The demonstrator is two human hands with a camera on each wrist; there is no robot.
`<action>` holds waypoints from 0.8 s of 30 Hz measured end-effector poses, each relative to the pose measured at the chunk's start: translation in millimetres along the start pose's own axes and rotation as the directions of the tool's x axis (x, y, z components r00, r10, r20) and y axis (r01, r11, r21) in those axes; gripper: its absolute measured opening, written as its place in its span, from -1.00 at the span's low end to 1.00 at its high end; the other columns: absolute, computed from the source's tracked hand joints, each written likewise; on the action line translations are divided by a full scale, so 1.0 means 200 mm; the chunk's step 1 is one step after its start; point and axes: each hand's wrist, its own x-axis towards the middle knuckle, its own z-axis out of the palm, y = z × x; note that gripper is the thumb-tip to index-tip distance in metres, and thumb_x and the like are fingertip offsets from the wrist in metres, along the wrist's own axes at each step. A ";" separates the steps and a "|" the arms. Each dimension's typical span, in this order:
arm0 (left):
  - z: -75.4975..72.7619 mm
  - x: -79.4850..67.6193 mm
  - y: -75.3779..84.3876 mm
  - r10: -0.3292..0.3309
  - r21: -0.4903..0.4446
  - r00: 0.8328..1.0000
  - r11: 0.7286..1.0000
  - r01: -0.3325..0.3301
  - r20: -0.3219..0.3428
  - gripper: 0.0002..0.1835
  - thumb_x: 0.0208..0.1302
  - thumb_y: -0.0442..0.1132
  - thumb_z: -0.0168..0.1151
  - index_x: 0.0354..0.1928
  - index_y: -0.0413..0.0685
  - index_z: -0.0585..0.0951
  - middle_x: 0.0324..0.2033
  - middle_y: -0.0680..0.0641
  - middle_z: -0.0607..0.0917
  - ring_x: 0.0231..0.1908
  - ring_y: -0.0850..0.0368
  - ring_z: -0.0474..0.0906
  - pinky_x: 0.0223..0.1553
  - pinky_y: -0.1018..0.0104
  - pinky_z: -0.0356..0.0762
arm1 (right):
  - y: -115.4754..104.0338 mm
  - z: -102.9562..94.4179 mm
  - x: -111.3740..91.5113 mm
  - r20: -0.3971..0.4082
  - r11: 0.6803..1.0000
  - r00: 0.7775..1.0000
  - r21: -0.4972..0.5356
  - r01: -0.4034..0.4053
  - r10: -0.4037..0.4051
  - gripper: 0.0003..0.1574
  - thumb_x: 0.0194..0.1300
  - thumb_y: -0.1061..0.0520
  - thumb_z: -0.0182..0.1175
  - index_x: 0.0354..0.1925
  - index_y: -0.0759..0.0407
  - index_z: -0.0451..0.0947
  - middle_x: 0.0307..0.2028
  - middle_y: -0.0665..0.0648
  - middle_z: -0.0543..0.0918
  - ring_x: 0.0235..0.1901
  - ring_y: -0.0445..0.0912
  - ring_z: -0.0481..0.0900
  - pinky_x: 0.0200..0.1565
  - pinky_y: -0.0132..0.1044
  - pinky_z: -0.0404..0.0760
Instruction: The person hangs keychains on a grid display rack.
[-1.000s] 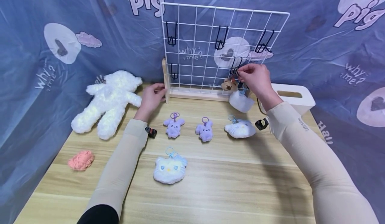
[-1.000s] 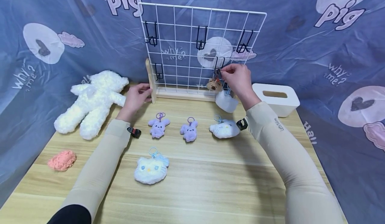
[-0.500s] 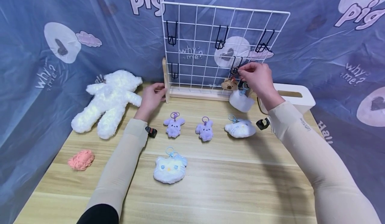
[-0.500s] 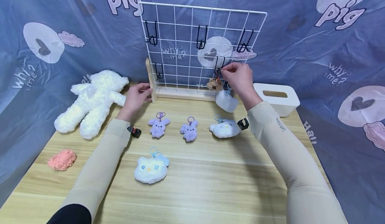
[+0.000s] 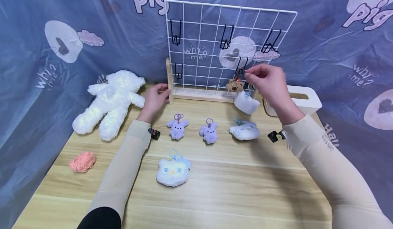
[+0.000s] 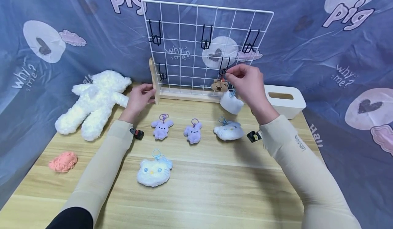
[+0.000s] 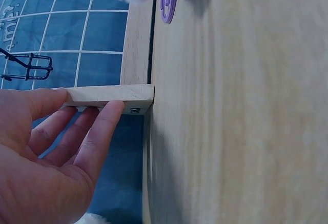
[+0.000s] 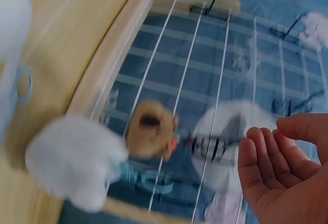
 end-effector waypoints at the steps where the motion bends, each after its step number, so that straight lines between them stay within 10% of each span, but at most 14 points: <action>1: 0.00 0.00 0.00 0.003 -0.003 1.000 1.000 -0.003 -0.001 -0.57 0.68 -0.32 0.27 0.45 -0.34 0.61 0.26 -0.41 0.71 0.11 -0.32 0.79 0.08 0.13 0.98 | -0.01 0.02 -0.03 0.007 1.000 1.000 0.005 0.019 -0.019 -0.71 0.56 0.03 0.44 0.08 0.17 0.82 -0.37 -0.38 0.73 -0.29 -0.36 0.71 -0.24 -0.61 0.70; 10: 0.01 0.00 0.00 0.002 0.018 1.000 1.000 -0.002 -0.003 -0.57 0.69 -0.30 0.26 0.46 -0.33 0.60 0.26 -0.41 0.71 0.11 -0.29 0.79 0.05 0.23 0.97 | -0.05 0.29 -0.22 0.202 0.992 0.972 0.030 0.120 -0.123 -0.78 0.54 0.11 0.47 0.06 0.16 0.83 0.01 0.23 0.87 -0.20 -0.18 0.71 -0.20 -0.56 0.72; 24: 0.00 0.00 -0.01 0.010 0.022 1.000 1.000 -0.010 0.002 -0.57 0.69 -0.30 0.26 0.45 -0.34 0.60 0.26 -0.41 0.71 0.09 -0.27 0.77 0.05 0.22 0.97 | -0.07 0.74 -0.45 0.472 0.981 0.860 0.106 0.159 -0.191 -0.78 0.47 0.16 0.47 0.02 0.20 0.85 -0.16 0.10 0.90 -0.18 -0.13 0.79 -0.07 -0.35 0.84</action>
